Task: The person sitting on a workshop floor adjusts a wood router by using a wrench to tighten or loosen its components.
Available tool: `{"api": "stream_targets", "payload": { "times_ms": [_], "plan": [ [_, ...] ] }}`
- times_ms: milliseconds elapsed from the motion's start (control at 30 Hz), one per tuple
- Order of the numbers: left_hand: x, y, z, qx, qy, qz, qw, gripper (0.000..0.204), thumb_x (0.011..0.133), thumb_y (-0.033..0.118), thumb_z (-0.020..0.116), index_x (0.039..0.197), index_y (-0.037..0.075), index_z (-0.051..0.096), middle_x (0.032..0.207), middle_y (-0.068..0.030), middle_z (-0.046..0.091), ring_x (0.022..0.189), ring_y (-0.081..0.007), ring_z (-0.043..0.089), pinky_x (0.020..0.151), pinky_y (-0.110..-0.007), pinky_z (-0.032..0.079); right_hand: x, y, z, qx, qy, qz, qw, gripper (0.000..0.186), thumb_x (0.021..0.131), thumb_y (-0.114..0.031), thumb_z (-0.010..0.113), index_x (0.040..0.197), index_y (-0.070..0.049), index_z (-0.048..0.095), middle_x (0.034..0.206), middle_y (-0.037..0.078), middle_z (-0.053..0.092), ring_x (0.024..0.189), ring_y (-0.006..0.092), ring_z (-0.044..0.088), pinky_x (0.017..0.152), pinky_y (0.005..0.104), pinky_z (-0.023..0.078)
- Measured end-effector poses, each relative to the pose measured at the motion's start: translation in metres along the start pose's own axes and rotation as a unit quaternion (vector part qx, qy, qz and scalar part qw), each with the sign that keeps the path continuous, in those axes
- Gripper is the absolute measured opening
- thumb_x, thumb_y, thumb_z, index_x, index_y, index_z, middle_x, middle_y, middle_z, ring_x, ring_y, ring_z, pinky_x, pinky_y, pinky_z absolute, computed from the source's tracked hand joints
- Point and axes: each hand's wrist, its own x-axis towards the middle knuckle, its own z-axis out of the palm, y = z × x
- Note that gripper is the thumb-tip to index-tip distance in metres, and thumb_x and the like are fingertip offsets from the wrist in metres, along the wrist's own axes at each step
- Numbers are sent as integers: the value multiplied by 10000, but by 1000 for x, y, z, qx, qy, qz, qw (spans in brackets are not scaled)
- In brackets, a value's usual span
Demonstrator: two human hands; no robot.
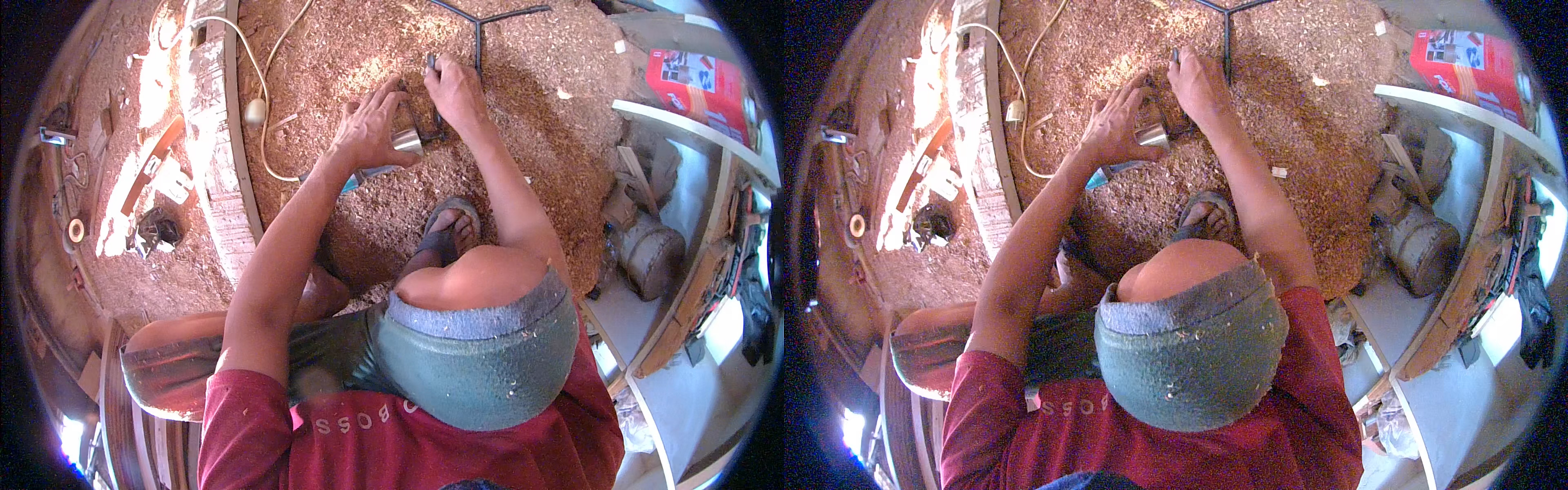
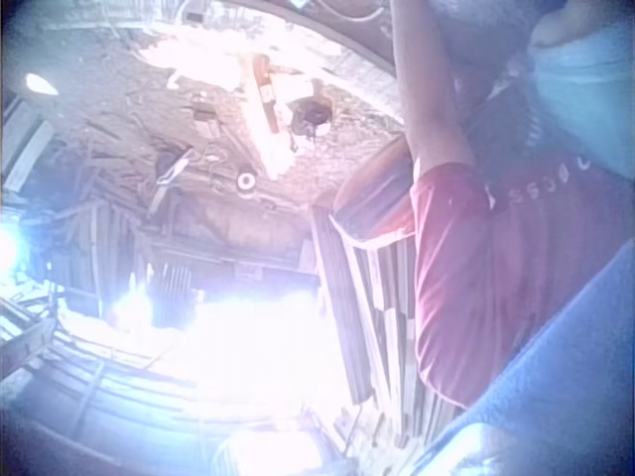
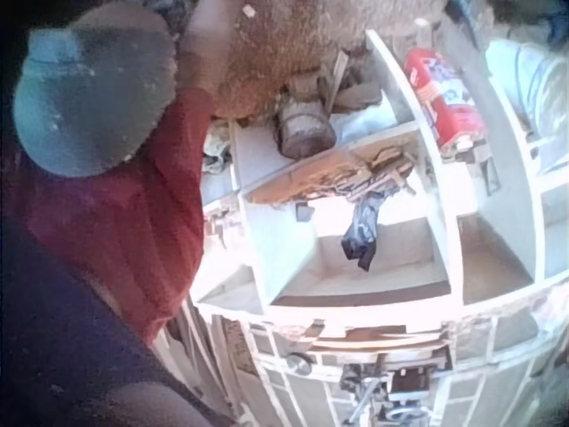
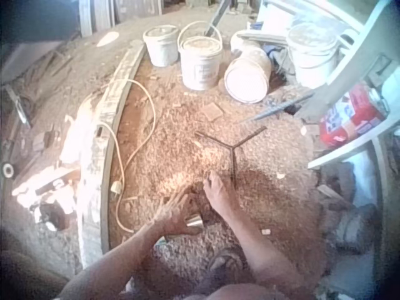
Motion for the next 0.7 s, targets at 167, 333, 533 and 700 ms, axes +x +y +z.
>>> {"api": "stream_targets", "payload": {
  "times_ms": [167, 333, 533, 700],
  "plan": [
    [1, -2, 0, -8, 9, 14, 1000, 1086, 546, 530, 875, 1435, 126, 399, 1606, -108, 238, 1455, -306, 283, 1133, -599, 257, -17, -16, -30, 70, 69, -70, 993, 212, 911, -208, 660, 868, -8, 602, 637, 185, 636, 600, 316, 669, 547, 409, 508],
    [0, -5, 0, -10, 8, 21, 1000, 1097, 538, 539, 872, 1437, 125, 400, 1602, -110, 245, 1454, -299, 285, 1131, -597, 261, -62, -23, -30, 69, 96, -91, 989, 193, 876, -162, 719, 882, -19, 590, 703, 159, 648, 606, 300, 671, 526, 395, 506],
    [1, -2, -1, -2, 4, 11, 1000, 1083, 545, 523, 867, 1438, 124, 403, 1596, -108, 261, 1449, -299, 295, 1129, -577, 271, -78, -19, -23, 112, 99, -75, 986, 194, 872, -162, 719, 876, -42, 566, 736, 175, 627, 632, 354, 643, 541, 438, 493],
    [1, 0, -3, 0, -7, 3, 1000, 1065, 539, 528, 868, 1422, 127, 427, 1593, -106, 273, 1445, -298, 304, 1127, -571, 271, -80, -17, -20, 74, 118, -112, 984, 207, 871, -167, 730, 877, -20, 585, 691, 155, 644, 597, 313, 662, 520, 402, 503]
  ]
}}
